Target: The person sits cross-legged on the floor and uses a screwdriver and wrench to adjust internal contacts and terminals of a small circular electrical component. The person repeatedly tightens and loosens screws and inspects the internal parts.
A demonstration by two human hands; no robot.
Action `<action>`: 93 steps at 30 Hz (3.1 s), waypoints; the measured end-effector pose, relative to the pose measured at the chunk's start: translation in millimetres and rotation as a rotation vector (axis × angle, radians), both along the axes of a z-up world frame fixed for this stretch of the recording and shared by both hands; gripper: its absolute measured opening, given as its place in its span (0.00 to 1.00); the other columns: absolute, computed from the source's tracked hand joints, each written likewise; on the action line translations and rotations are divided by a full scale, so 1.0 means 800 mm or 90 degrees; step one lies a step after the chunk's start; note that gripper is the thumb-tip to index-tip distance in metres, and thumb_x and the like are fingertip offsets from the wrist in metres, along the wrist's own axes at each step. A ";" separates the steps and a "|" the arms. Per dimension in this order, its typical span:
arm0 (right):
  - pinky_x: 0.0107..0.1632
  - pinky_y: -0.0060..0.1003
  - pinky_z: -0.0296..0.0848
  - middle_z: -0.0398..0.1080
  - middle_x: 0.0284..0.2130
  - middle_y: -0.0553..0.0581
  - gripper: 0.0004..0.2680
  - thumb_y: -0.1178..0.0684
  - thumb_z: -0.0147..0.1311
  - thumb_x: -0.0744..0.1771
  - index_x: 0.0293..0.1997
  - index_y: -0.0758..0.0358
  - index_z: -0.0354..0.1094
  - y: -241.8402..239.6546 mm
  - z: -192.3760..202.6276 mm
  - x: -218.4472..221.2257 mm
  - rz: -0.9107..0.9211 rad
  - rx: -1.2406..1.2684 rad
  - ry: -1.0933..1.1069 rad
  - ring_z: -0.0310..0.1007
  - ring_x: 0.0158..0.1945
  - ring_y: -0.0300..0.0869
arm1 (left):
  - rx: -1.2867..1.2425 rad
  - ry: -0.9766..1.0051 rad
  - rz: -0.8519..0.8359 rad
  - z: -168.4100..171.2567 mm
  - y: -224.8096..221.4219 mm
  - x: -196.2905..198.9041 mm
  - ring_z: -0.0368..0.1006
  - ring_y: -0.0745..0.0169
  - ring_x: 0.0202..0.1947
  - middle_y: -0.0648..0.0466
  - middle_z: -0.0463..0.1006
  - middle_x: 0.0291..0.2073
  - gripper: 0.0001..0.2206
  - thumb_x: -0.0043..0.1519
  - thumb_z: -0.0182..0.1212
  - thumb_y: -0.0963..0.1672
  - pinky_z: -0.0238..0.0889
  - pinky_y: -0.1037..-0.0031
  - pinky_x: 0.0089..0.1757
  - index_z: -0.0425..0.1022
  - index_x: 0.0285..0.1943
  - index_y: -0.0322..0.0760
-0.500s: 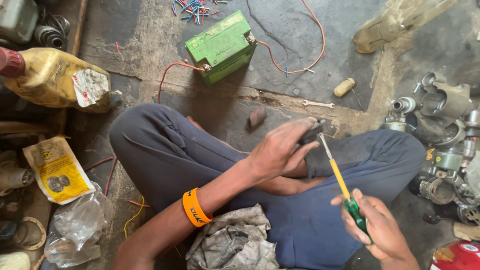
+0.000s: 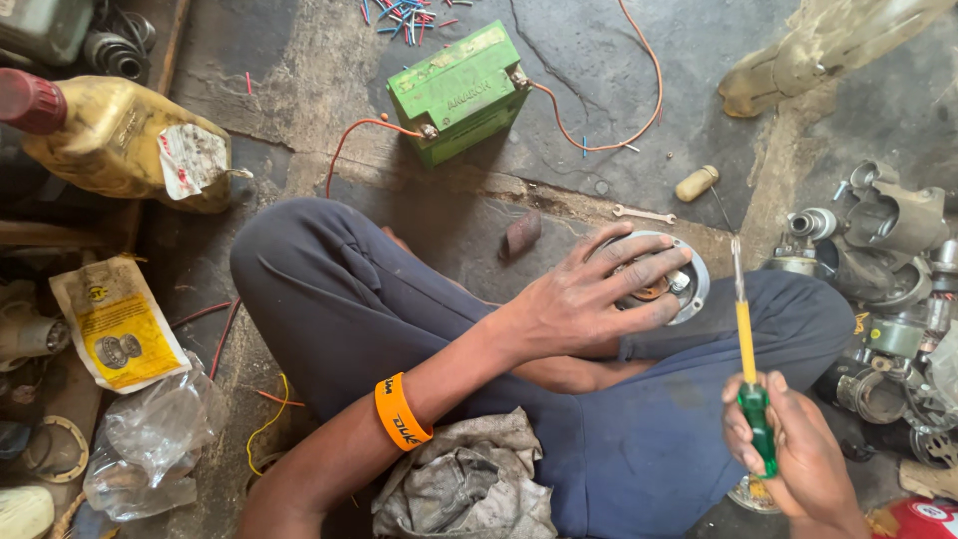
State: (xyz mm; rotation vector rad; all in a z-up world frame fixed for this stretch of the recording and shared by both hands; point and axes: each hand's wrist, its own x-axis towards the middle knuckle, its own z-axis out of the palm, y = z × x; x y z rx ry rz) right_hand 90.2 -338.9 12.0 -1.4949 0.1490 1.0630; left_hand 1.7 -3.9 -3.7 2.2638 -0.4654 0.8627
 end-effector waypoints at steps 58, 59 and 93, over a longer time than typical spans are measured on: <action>0.30 0.27 0.69 0.72 0.39 0.51 0.10 0.56 0.48 0.71 0.59 0.63 0.64 0.235 -0.110 0.062 0.018 0.249 -0.031 0.71 0.33 0.31 | -0.476 0.374 0.222 -0.066 0.011 0.046 0.80 0.53 0.42 0.47 0.80 0.43 0.17 0.58 0.66 0.42 0.72 0.66 0.44 0.70 0.54 0.34; 0.30 0.27 0.69 0.72 0.39 0.51 0.10 0.56 0.48 0.71 0.59 0.64 0.64 0.236 -0.111 0.060 0.024 0.246 -0.032 0.71 0.33 0.30 | -0.465 0.357 0.225 -0.068 0.011 0.046 0.79 0.51 0.42 0.47 0.79 0.42 0.16 0.57 0.66 0.42 0.71 0.65 0.45 0.70 0.53 0.34; 0.30 0.27 0.69 0.72 0.39 0.51 0.11 0.56 0.48 0.71 0.60 0.68 0.66 0.238 -0.111 0.058 0.048 0.210 -0.082 0.70 0.33 0.30 | -0.511 0.438 0.212 -0.073 0.017 0.048 0.80 0.52 0.39 0.48 0.81 0.40 0.15 0.56 0.61 0.43 0.72 0.65 0.43 0.72 0.52 0.37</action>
